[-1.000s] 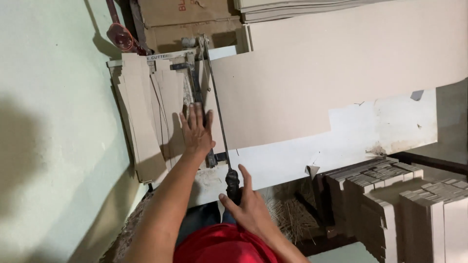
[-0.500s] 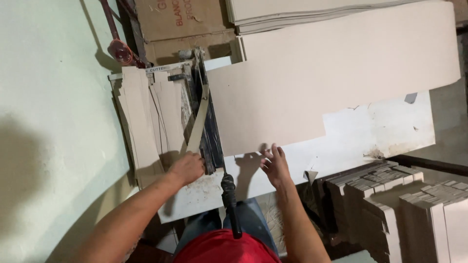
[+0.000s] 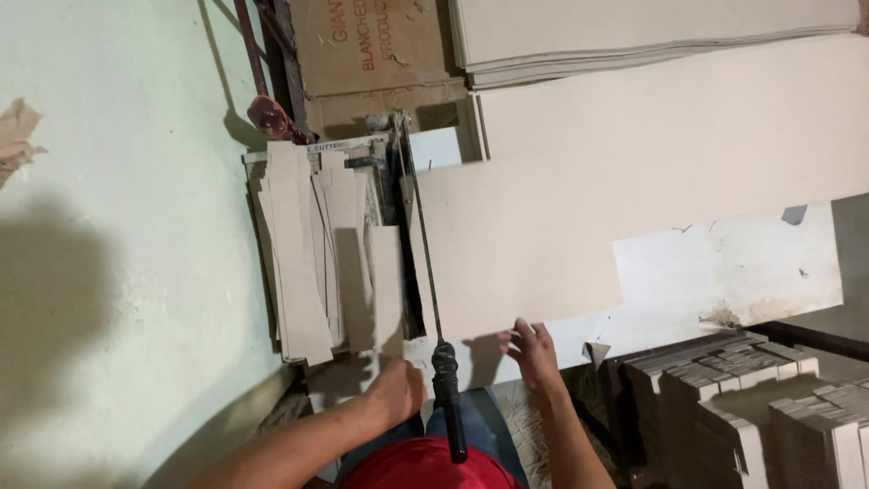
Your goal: The person uses a manual paper cutter to trim large sheets of beige paper. They place the paper against the guide, pull down the lever to cut, and then remove the trimmed pieces.
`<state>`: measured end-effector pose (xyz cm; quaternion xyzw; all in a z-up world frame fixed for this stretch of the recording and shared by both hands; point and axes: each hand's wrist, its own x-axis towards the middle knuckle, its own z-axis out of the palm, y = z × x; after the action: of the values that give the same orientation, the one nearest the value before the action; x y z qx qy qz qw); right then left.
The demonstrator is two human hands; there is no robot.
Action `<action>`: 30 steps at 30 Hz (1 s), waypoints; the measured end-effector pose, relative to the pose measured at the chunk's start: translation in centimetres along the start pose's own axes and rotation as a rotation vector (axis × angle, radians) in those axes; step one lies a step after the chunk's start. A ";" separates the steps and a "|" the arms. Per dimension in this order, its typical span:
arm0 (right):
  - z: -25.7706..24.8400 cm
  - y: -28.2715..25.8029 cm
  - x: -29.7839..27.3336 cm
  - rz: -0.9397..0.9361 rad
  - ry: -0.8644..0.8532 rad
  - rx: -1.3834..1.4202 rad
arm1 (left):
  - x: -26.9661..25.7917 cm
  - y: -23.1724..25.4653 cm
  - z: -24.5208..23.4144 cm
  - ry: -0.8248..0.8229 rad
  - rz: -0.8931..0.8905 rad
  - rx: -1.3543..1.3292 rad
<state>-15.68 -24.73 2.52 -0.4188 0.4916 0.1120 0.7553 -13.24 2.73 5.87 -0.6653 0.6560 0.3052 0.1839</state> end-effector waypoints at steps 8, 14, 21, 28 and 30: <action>3.7 1.9 2.8 -0.033 -0.048 -0.341 | -0.7 -9.3 12.4 0.284 -0.367 -0.368; -0.6 4.2 1.4 0.000 0.097 -0.072 | -0.7 -10.2 13.2 0.292 -0.346 -0.327; -1.7 3.4 2.8 -0.053 0.143 -0.137 | -1.2 -11.0 10.9 0.534 -0.413 -0.313; 2.5 3.4 5.8 -0.089 0.056 -0.244 | -2.7 -14.0 3.6 0.486 -0.665 -0.558; 2.8 3.2 6.1 -0.095 0.057 -0.257 | -1.6 -14.7 2.9 0.471 -0.705 -0.612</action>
<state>-12.69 -22.14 -3.76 -0.5379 0.4739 0.1262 0.6857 0.81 6.91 2.49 -0.9198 0.2965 0.2444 -0.0798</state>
